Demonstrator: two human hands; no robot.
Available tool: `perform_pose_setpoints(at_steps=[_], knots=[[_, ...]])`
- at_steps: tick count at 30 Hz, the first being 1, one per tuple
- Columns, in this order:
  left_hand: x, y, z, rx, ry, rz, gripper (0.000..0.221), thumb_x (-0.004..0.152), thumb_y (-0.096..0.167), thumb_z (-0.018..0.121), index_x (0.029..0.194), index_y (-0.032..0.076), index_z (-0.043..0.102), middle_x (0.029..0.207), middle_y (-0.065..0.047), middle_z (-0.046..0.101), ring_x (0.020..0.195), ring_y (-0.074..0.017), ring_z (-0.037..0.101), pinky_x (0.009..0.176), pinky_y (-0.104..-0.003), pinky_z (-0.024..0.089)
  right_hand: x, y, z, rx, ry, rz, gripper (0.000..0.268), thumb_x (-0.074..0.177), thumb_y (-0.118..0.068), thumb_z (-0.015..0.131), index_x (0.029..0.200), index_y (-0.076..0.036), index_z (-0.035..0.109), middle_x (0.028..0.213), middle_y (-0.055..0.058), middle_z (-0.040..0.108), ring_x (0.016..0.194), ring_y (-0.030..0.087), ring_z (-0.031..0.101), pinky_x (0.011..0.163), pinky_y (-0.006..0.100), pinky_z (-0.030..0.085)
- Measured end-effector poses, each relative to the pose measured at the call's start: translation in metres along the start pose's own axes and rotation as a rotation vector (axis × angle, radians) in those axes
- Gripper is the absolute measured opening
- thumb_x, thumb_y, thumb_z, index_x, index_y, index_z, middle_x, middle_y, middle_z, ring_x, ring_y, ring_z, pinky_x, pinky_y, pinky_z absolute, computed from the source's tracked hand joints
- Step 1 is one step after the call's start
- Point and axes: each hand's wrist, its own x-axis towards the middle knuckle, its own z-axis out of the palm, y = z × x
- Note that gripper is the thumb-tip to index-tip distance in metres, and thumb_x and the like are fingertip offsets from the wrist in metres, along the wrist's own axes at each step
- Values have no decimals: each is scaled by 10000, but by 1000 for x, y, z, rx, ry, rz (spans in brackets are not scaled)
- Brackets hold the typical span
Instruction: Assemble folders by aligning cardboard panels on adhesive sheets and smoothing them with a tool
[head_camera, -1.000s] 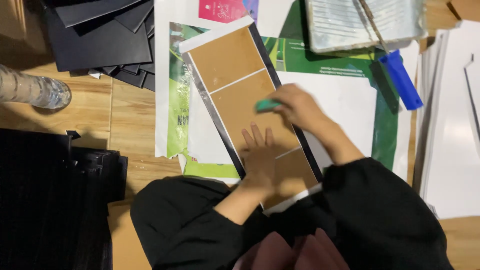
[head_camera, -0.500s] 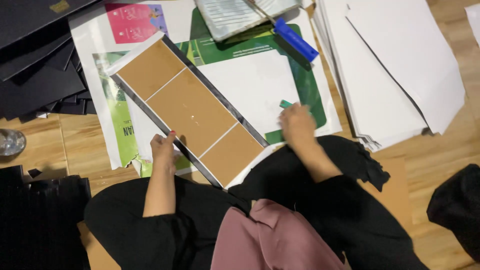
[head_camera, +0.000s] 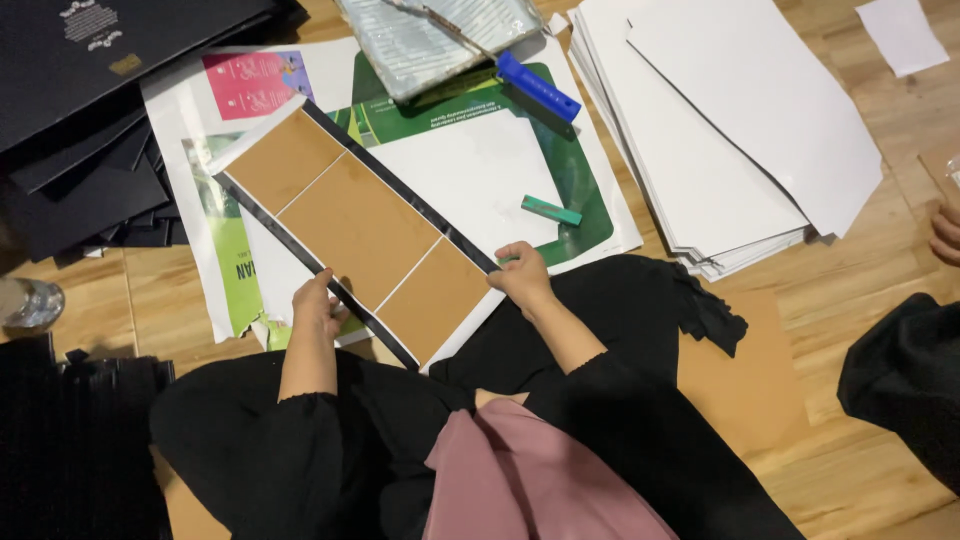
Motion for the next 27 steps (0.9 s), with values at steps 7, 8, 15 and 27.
perform_pose_setpoints(at_steps=[7,8,15,27], knots=[[-21,-6,1,17,-67,-82,753,824,301,609,1368,-22,200,1412,-197,200,1018,-300,487,739,-529,432,-18,-46,-2,489,420,7,489,667,-72,672,1123,-39,500,889,109,447,836,163,466,727,258,395],[-35,1,7,-19,-93,-121,763,839,304,565,1382,-40,153,1440,-190,154,1005,-305,508,715,-490,439,-17,-51,-5,513,478,104,568,689,-142,724,1192,-48,478,1079,199,411,1038,237,454,914,341,384],[-1,-35,34,-35,97,-26,638,758,223,680,1293,84,364,1205,-169,393,757,-288,630,569,-458,502,-16,-24,2,387,280,163,710,649,-21,712,1283,-35,393,1090,231,521,1094,340,506,842,515,427],[-26,-6,79,-374,-209,-331,595,812,293,595,1235,32,269,1117,-77,320,1051,-297,501,878,-444,386,-19,-92,-59,407,261,-384,670,657,147,541,1247,-95,336,824,113,588,723,157,590,629,230,492]])
